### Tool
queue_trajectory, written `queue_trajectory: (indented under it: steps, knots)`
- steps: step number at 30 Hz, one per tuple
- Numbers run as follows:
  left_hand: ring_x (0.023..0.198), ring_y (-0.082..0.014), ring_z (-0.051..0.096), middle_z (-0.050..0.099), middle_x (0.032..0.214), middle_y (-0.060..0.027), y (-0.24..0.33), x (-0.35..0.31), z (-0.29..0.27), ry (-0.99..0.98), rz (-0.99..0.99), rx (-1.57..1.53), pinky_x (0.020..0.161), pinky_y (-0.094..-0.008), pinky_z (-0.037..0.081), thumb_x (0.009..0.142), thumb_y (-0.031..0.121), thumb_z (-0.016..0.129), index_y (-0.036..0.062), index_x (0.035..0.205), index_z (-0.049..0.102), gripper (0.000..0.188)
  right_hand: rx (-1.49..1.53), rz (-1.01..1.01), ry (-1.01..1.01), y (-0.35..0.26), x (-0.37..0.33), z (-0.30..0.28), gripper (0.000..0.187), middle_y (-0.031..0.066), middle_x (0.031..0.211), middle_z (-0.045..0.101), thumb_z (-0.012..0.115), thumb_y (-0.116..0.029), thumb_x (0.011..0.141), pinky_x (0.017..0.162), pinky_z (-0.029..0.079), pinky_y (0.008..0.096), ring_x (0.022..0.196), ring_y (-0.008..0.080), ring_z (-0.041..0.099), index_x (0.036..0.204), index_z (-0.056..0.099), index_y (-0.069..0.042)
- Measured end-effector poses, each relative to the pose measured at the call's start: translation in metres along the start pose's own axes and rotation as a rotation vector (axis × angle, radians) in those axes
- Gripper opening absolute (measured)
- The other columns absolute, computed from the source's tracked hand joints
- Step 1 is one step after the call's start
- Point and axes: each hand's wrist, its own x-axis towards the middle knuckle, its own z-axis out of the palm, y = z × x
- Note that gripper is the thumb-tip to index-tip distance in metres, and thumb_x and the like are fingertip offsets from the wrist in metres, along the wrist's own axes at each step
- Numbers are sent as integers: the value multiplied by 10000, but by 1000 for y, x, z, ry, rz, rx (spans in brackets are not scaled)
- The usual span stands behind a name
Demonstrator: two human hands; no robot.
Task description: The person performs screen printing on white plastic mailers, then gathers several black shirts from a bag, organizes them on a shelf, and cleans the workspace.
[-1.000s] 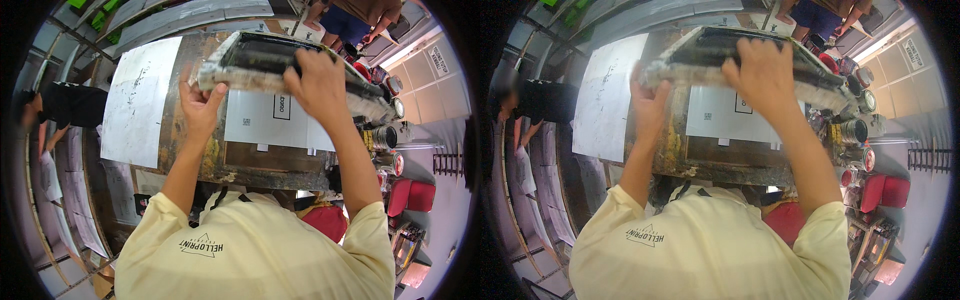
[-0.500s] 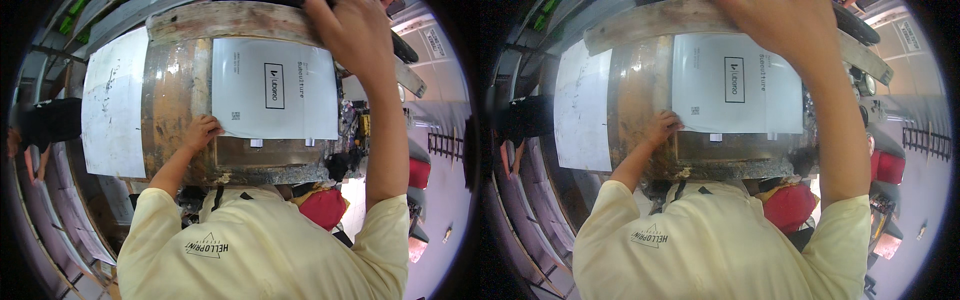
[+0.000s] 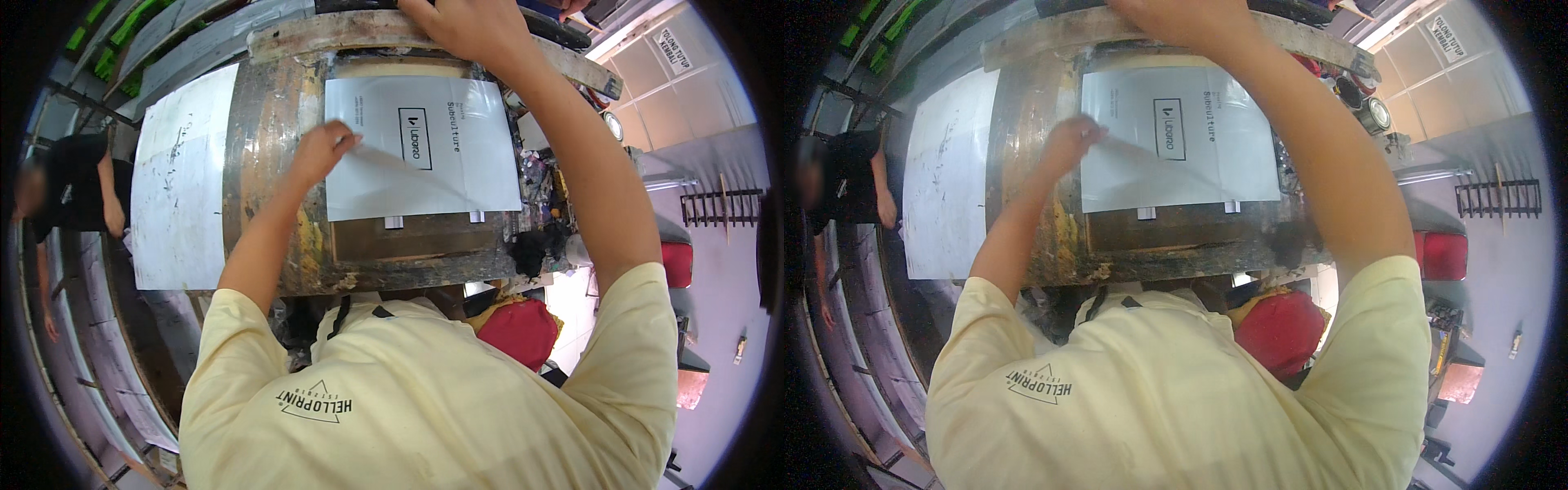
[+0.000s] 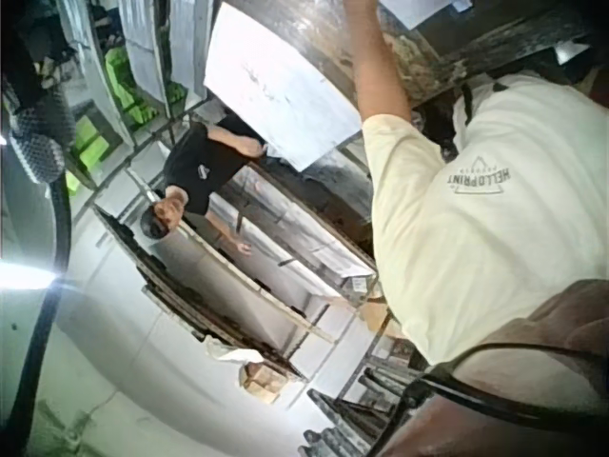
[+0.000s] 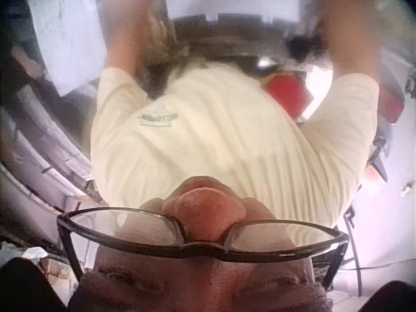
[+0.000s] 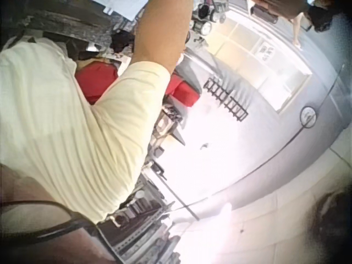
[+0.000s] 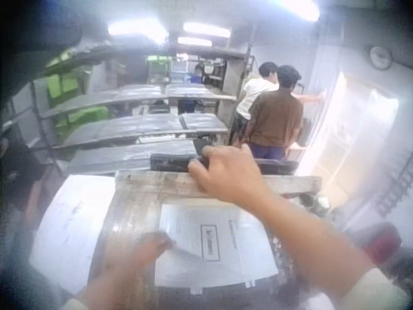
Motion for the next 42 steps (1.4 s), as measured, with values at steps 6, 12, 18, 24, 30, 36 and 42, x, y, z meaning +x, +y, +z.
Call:
queue_trajectory:
  steps: [6,12,18,24,30,36,42]
  knots:
    - [736,-201,670,723,858,-121,19,-38,-8,152,-270,-226,663,-333,512,847,183,762,-14,878,748,199,-105,98,-135,2,8,-4,474,211,864,715,509,-434,918,914,443,512,873,381,682,840,698,-6]
    - [758,-100,619,696,848,-31,-110,-73,-47,5,-619,-467,658,-246,476,821,97,690,22,994,749,198,-144,-41,34,17,23,10,436,196,1049,728,574,-386,931,954,454,500,992,376,674,1151,716,-38]
    - [776,-114,624,702,879,-27,-245,-99,-135,-56,-630,-280,724,-264,508,746,39,603,37,980,748,275,72,97,-101,13,38,-4,375,260,842,657,565,-325,943,730,511,435,748,418,633,1077,698,-1]
    - [840,-218,699,756,891,-123,-332,-88,-220,-63,-604,213,787,-339,554,761,-15,628,19,901,747,187,-50,-5,-39,35,40,6,458,226,901,688,540,-386,977,782,514,398,786,352,652,1164,700,1]
    - [1001,-309,704,684,1227,-214,-358,-73,-235,89,-506,1164,863,-381,556,895,14,529,-2,1115,700,279,12,121,-83,20,48,-2,473,198,810,671,537,-437,932,712,512,426,735,318,649,1077,691,-14]
    - [1379,-379,504,573,1442,-198,-100,-35,35,4,-218,-164,1183,-424,358,995,155,557,22,1402,577,429,-82,438,-210,-38,59,-21,470,143,562,591,515,-406,882,533,489,400,525,252,591,736,657,17]
    - [1296,-366,561,636,1306,-168,57,-74,128,-386,30,144,1166,-559,349,821,630,749,75,1340,616,771,-104,2,10,1,16,-2,472,167,653,633,510,-425,894,674,505,418,623,299,620,860,636,29]
